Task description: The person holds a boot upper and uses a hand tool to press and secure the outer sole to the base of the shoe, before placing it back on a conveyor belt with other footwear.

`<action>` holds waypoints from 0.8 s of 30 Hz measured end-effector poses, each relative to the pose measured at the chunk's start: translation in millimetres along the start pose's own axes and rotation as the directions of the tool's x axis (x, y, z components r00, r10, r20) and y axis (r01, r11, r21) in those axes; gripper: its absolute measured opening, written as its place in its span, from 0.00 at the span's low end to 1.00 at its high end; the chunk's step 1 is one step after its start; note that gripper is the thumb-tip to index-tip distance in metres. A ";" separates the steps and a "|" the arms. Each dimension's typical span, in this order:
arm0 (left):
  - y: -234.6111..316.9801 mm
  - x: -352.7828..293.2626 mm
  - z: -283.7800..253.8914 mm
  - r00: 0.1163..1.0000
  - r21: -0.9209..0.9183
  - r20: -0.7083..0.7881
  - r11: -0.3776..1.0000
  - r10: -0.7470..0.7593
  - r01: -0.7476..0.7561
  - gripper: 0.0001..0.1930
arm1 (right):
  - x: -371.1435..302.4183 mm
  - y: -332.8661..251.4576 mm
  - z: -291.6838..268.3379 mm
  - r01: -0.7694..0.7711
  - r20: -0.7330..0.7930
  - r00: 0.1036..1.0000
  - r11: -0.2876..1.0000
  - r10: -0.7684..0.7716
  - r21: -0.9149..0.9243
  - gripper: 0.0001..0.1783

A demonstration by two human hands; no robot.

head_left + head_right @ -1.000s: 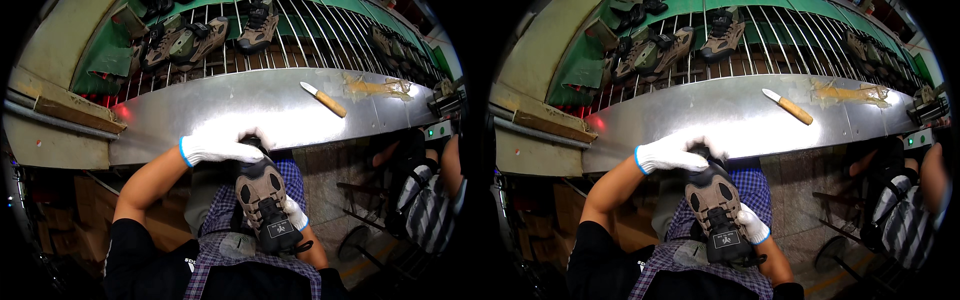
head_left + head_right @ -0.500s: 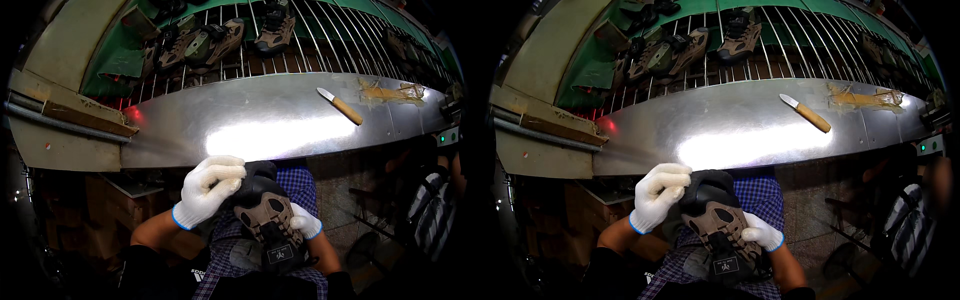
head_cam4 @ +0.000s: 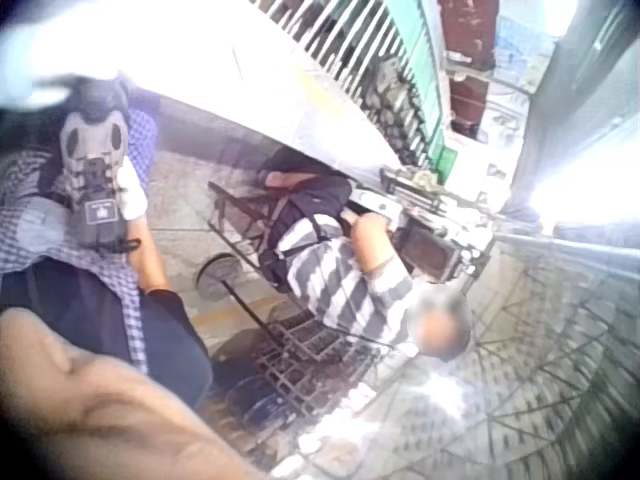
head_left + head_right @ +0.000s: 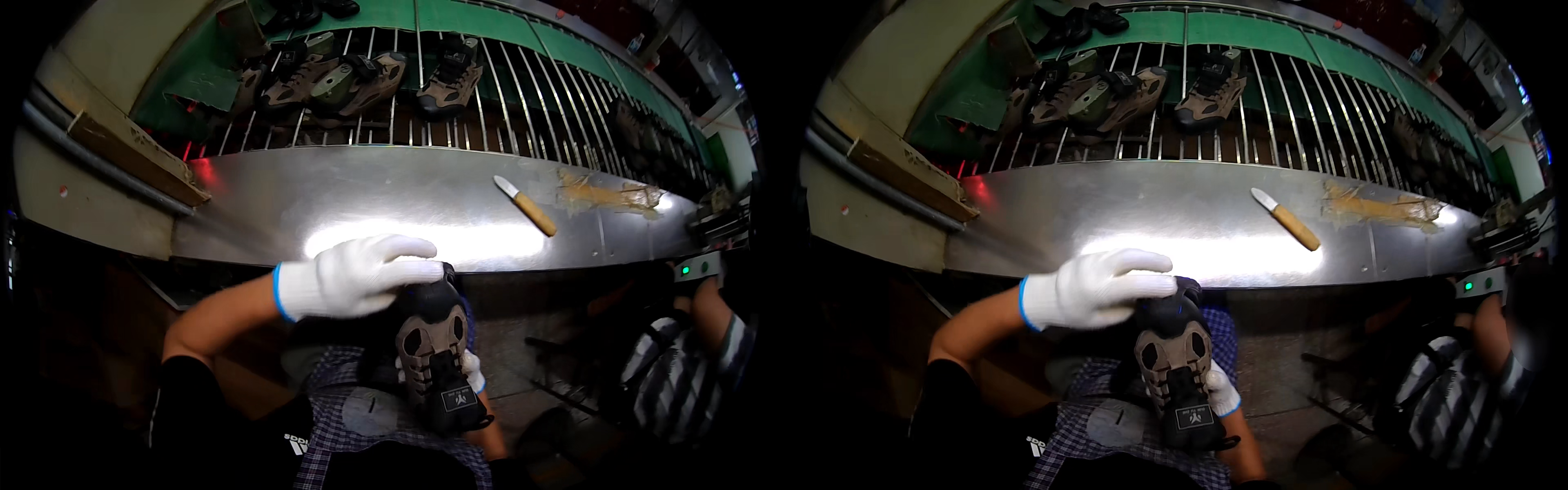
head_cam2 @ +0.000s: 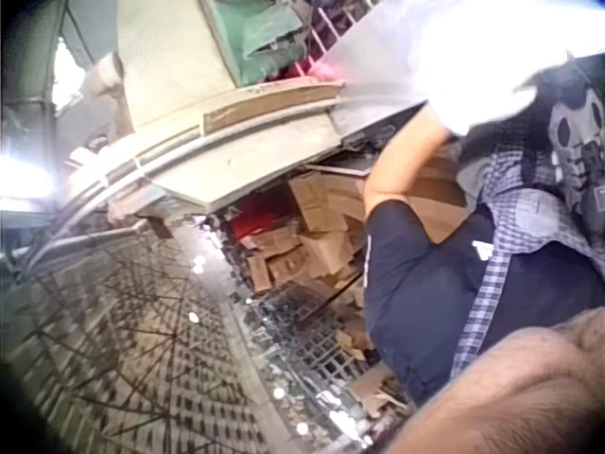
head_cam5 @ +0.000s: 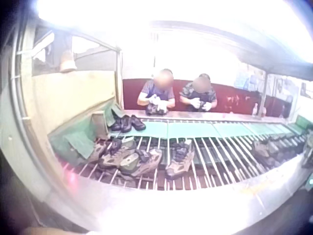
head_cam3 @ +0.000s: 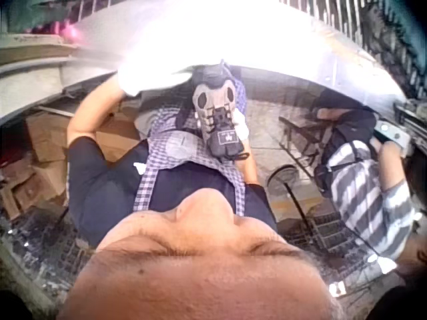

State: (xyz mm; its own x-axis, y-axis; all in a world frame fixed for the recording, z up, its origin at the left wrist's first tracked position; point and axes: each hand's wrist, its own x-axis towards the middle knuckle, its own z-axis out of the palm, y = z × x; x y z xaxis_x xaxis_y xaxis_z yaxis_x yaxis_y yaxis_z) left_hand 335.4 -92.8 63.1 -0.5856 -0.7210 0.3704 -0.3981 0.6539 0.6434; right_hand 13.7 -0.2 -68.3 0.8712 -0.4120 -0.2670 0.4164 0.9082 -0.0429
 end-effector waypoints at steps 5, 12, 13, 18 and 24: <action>-30.6 40.4 28.2 0.981 -0.051 0.023 0.980 0.194 -0.192 0.27 | -21.5 7.5 -7.7 0.024 0.045 0.999 0.991 -0.030 0.131 0.54; -22.8 46.4 57.3 0.997 -0.262 0.011 0.962 -0.081 0.081 0.19 | -27.4 23.2 -38.8 0.119 0.061 0.990 0.990 -0.123 0.072 0.55; -20.5 45.0 58.7 0.992 -0.276 0.020 0.952 -0.128 0.129 0.19 | -27.3 24.2 -36.5 0.128 0.047 0.990 0.989 -0.132 0.074 0.55; -5.3 40.0 57.6 0.953 -0.364 0.034 0.884 -0.302 0.293 0.20 | -34.9 32.8 -25.0 0.175 -0.072 0.982 0.984 -0.175 0.005 0.56; 11.7 28.6 45.7 0.934 -0.334 0.126 0.872 -0.335 0.358 0.30 | -25.6 43.4 -1.7 0.162 -0.365 0.872 0.896 -0.326 -0.413 0.56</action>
State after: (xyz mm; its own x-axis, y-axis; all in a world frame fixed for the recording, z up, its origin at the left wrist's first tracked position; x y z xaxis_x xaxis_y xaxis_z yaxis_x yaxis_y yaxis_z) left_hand 281.6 -95.3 50.6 -0.5024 -0.8634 0.0458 -0.3207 0.2353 0.9175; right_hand 9.0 49.9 -65.0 0.5286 -0.6284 -0.5706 0.4072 0.7776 -0.4791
